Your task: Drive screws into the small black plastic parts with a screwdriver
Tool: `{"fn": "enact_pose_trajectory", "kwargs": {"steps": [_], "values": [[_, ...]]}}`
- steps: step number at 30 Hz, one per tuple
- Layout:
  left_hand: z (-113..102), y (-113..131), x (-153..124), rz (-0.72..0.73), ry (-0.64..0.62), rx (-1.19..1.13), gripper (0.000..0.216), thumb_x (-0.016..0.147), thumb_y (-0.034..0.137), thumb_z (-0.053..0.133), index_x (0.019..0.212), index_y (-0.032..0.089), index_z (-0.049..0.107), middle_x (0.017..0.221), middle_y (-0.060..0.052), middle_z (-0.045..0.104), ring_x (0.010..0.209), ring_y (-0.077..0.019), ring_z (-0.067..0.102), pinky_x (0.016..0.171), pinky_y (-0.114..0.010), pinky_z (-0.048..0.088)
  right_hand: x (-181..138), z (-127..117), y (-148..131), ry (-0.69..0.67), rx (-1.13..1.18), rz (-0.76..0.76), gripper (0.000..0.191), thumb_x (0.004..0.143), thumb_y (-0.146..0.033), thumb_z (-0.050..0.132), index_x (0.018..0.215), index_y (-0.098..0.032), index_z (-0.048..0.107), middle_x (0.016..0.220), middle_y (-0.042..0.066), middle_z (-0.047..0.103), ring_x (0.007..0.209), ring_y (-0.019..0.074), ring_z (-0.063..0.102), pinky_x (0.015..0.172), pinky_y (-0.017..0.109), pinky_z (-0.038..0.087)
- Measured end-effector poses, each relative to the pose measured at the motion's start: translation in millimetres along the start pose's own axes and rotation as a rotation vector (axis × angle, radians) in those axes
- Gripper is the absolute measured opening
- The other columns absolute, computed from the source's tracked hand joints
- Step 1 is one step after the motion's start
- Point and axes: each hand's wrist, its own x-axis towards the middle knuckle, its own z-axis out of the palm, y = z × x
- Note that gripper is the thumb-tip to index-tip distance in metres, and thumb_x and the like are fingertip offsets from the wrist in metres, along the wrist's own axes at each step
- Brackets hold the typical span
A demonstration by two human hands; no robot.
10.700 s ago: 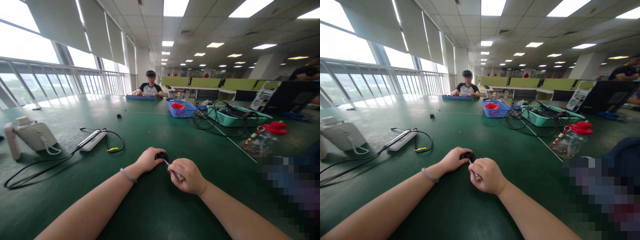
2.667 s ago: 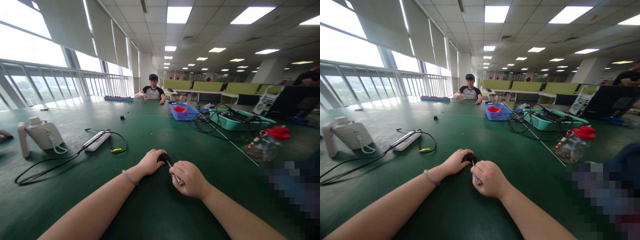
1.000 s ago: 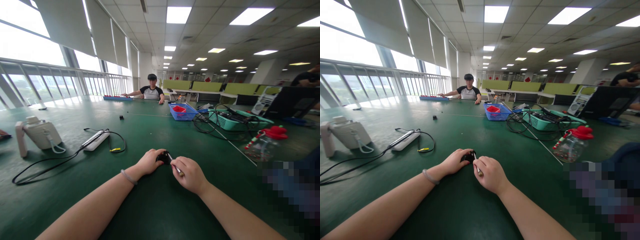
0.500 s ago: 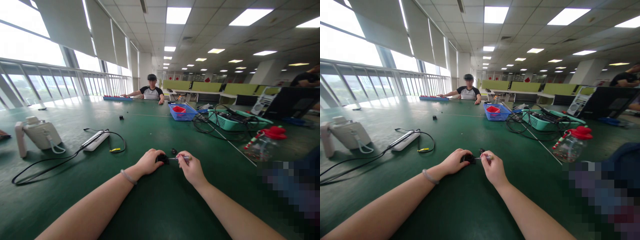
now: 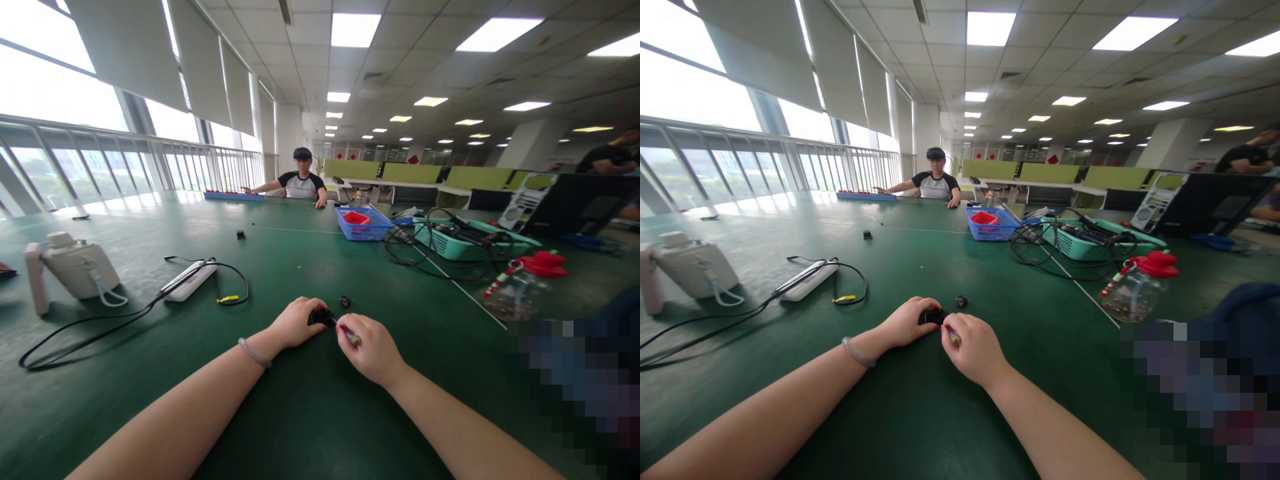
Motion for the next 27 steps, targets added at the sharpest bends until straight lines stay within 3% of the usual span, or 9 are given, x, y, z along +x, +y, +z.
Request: {"fn": "enact_pose_trajectory", "kwargs": {"steps": [6,11,20,27], "values": [[-2.2,3.0,-1.0,0.004,-0.004,0.003,0.039,0.078,0.033,0.067,0.115,0.024,0.059,0.111,-0.005,0.066,0.108,-0.0248,0.056,0.096,-0.039,0.046,1.2,-2.7,14.8,0.129,0.238,0.213,0.022,0.094,-0.03,0.045,0.078,-0.02,0.057,0.067,0.0,0.06,0.059,0.0143,0.056,0.056,0.026,0.043],[-2.6,2.4,0.0,-0.017,-0.019,-0.006,0.04,0.077,0.035,0.067,0.115,0.025,0.06,0.11,-0.005,0.066,0.107,-0.0249,0.057,0.096,-0.039,0.046,3.3,-2.6,23.8,0.133,0.376,0.355,0.026,0.094,-0.033,0.043,0.076,-0.02,0.056,0.057,-0.001,0.056,0.051,0.0145,0.055,0.048,0.024,0.042],[0.0,-1.0,-0.3,0.032,0.016,0.009,0.04,0.077,0.034,0.067,0.116,0.025,0.06,0.112,-0.004,0.067,0.11,-0.0245,0.056,0.096,-0.037,0.046,0.3,-3.3,-0.5,0.009,-0.007,0.006,0.014,0.089,-0.02,0.046,0.078,-0.02,0.055,0.072,0.001,0.06,0.064,0.0153,0.055,0.06,0.026,0.04],[0.1,-1.9,-0.5,0.06,0.012,0.021,0.042,0.079,0.034,0.067,0.119,0.025,0.06,0.114,-0.003,0.067,0.109,-0.0246,0.056,0.098,-0.037,0.044,-2.9,-9.1,8.8,0.067,0.21,0.0,0.016,0.088,-0.018,0.045,0.077,-0.02,0.056,0.071,0.001,0.059,0.065,0.0148,0.056,0.063,0.026,0.042]]}}
